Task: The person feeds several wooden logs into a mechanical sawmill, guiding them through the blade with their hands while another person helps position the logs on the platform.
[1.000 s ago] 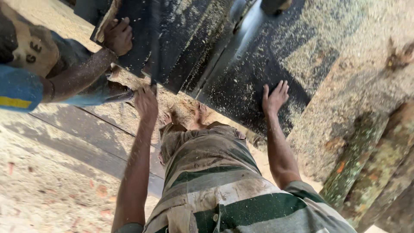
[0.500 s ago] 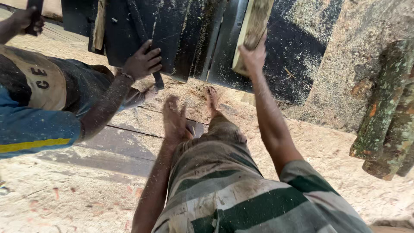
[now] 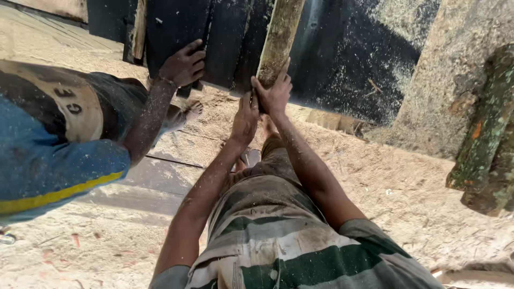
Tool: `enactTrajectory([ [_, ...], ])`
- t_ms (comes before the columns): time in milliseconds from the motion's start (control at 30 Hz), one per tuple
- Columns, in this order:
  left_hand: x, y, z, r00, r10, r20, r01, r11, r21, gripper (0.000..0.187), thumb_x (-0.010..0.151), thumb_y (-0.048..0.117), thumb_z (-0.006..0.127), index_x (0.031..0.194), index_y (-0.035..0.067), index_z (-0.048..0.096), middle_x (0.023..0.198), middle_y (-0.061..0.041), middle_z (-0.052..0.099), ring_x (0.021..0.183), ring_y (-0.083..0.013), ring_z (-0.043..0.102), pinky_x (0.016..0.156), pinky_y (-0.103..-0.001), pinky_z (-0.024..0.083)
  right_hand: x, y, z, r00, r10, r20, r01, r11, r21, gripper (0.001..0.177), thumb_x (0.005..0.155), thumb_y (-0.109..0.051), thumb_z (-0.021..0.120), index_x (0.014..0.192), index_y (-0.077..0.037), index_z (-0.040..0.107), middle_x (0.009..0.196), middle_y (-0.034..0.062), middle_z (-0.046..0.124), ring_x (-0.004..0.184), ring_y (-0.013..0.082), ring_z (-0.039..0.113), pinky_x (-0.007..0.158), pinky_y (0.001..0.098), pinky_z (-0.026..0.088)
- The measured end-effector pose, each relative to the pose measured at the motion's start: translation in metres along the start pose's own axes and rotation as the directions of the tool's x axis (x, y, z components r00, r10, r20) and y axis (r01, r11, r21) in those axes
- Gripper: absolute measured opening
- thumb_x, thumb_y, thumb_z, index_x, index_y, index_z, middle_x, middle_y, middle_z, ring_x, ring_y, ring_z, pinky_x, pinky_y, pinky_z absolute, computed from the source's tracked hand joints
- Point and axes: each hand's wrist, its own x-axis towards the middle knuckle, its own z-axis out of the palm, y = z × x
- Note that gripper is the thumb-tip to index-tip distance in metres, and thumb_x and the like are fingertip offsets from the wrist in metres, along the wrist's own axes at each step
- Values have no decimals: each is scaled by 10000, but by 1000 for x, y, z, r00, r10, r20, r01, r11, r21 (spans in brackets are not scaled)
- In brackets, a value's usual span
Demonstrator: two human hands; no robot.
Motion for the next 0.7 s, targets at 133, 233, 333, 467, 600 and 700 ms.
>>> enactTrajectory([
  [133, 48, 0, 6, 992, 106, -68, -89, 971, 221, 661, 825, -86, 689, 1425, -186, 430, 1383, -330, 476, 1238, -416, 557, 974, -380, 632, 40, -3, 2, 997, -33, -70, 32, 999, -9, 1288, 839, -806, 752, 1667, -245, -61, 1333, 292, 505, 1132, 434, 555, 861, 612, 552],
  [233, 66, -2, 16, 976, 195, -99, -145, 916, 374, 645, 783, -31, 742, 1363, -139, 482, 1321, -300, 494, 1205, -401, 570, 994, -410, 625, 63, -1, 9, 998, 21, -62, -23, 999, -40, 1290, 809, -800, 750, 1658, -248, -48, 1290, 286, 512, 1111, 426, 559, 854, 607, 575],
  [333, 100, -9, 36, 988, 108, -106, -74, 956, 282, 511, 946, -50, 731, 1373, -178, 482, 1353, -318, 492, 1204, -367, 576, 948, -331, 630, 101, 5, 15, 995, 2, -96, -4, 1000, -20, 1289, 795, -808, 753, 1640, -241, -39, 1327, 302, 494, 1130, 417, 560, 858, 606, 578],
  [467, 138, -12, 43, 985, 85, -147, -34, 947, 318, 550, 923, 4, 756, 1353, -195, 477, 1333, -312, 514, 1166, -355, 604, 858, -314, 641, 137, 9, 12, 999, 25, -21, -25, 1000, 13, 1346, 776, -857, 738, 1625, -179, -56, 1351, 321, 469, 1186, 442, 531, 939, 637, 517],
  [600, 127, -5, 40, 962, 162, -218, -36, 872, 489, 677, 861, 51, 779, 1427, -107, 442, 1314, -245, 541, 1137, -335, 635, 839, -314, 654, 125, 50, 8, 992, -122, -10, 118, 934, 337, 1023, 1023, -785, 544, 1664, -106, 126, 1536, 293, 409, 1390, 416, 458, 1159, 580, 407],
  [700, 139, -5, 38, 955, 209, -211, -83, 870, 486, 755, 871, 65, 802, 1509, -49, 415, 1313, -247, 547, 1085, -315, 638, 827, -318, 647, 98, 65, 20, 993, 115, -17, -76, 756, 650, 726, 1088, -616, 358, 1583, -87, 396, 1534, 157, 455, 1378, 310, 492, 1170, 457, 406],
])
